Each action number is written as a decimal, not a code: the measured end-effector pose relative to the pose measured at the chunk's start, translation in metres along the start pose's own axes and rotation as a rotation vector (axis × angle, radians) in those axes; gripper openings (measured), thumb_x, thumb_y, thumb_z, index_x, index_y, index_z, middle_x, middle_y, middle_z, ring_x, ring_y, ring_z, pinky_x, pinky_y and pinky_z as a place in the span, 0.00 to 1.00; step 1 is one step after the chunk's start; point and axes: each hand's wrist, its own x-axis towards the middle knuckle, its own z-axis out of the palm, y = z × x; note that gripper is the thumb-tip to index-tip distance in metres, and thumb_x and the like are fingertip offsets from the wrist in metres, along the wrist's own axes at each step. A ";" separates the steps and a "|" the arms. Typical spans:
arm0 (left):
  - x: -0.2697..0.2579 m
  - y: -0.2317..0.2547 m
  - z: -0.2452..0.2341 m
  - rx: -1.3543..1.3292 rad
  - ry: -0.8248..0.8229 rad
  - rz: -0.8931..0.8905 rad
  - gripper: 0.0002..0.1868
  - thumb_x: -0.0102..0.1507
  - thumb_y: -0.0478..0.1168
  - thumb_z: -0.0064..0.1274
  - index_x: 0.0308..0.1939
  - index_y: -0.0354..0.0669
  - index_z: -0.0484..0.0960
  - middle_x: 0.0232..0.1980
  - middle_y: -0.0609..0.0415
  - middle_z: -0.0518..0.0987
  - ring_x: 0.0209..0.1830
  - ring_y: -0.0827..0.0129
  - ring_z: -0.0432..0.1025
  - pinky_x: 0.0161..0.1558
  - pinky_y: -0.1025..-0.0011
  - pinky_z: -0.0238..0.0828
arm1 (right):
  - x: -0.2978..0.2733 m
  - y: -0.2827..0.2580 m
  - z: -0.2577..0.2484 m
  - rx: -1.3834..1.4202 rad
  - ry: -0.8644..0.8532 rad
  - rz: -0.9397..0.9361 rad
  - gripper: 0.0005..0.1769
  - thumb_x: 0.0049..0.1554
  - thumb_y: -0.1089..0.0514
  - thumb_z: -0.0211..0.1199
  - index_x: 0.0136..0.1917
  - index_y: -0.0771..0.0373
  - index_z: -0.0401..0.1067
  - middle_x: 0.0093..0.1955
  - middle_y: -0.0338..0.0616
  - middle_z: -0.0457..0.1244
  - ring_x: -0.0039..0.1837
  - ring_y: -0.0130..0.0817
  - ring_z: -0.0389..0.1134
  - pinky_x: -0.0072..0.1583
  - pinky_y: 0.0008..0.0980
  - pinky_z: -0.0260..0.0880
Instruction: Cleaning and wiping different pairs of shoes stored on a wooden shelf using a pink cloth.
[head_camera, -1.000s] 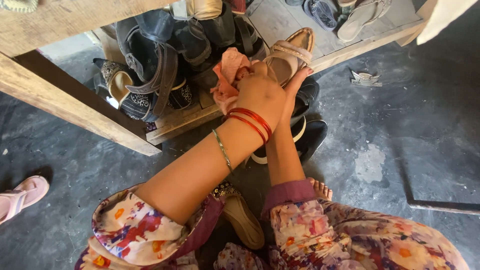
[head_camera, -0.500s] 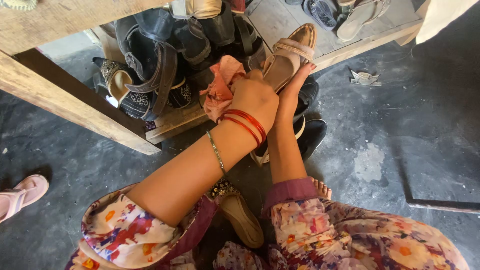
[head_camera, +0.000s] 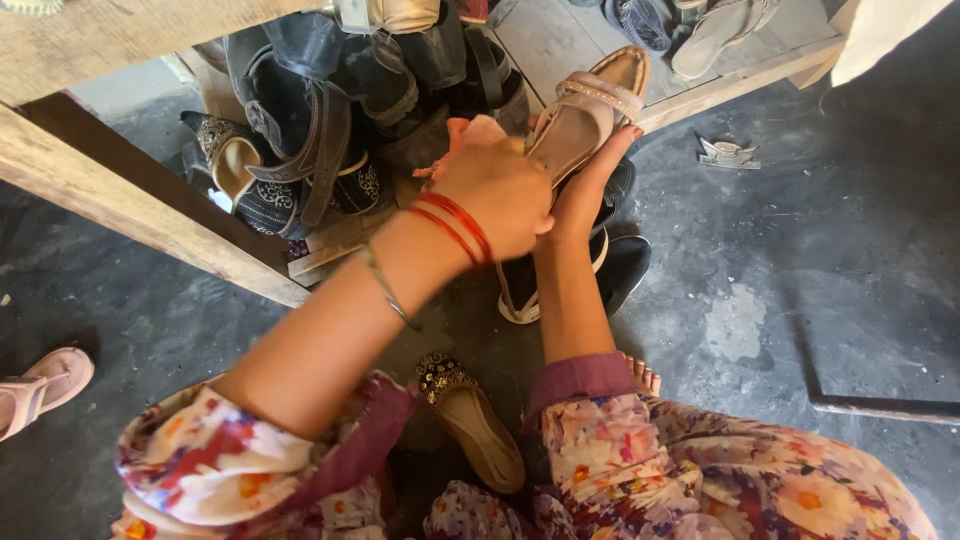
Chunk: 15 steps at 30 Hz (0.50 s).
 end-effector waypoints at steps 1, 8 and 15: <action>0.002 -0.015 0.006 0.000 0.000 0.000 0.10 0.57 0.48 0.59 0.30 0.49 0.90 0.40 0.51 0.84 0.49 0.55 0.75 0.50 0.54 0.69 | -0.003 -0.003 0.004 0.000 0.000 0.000 0.48 0.61 0.21 0.36 0.66 0.63 0.68 0.55 0.48 0.69 0.56 0.41 0.71 0.59 0.37 0.72; 0.013 -0.073 -0.005 -0.457 0.395 -0.163 0.08 0.61 0.42 0.57 0.41 0.45 0.83 0.38 0.53 0.82 0.37 0.62 0.78 0.41 0.65 0.74 | -0.001 0.005 -0.008 0.213 -0.175 0.022 0.47 0.64 0.22 0.37 0.77 0.62 0.60 0.71 0.47 0.62 0.68 0.43 0.67 0.70 0.41 0.68; 0.029 -0.090 0.022 -1.040 0.725 -0.094 0.15 0.61 0.34 0.60 0.51 0.37 0.77 0.45 0.55 0.82 0.44 0.70 0.79 0.50 0.71 0.78 | -0.023 -0.012 0.027 0.235 -0.322 0.161 0.47 0.64 0.24 0.37 0.79 0.62 0.56 0.74 0.49 0.61 0.72 0.45 0.66 0.71 0.43 0.70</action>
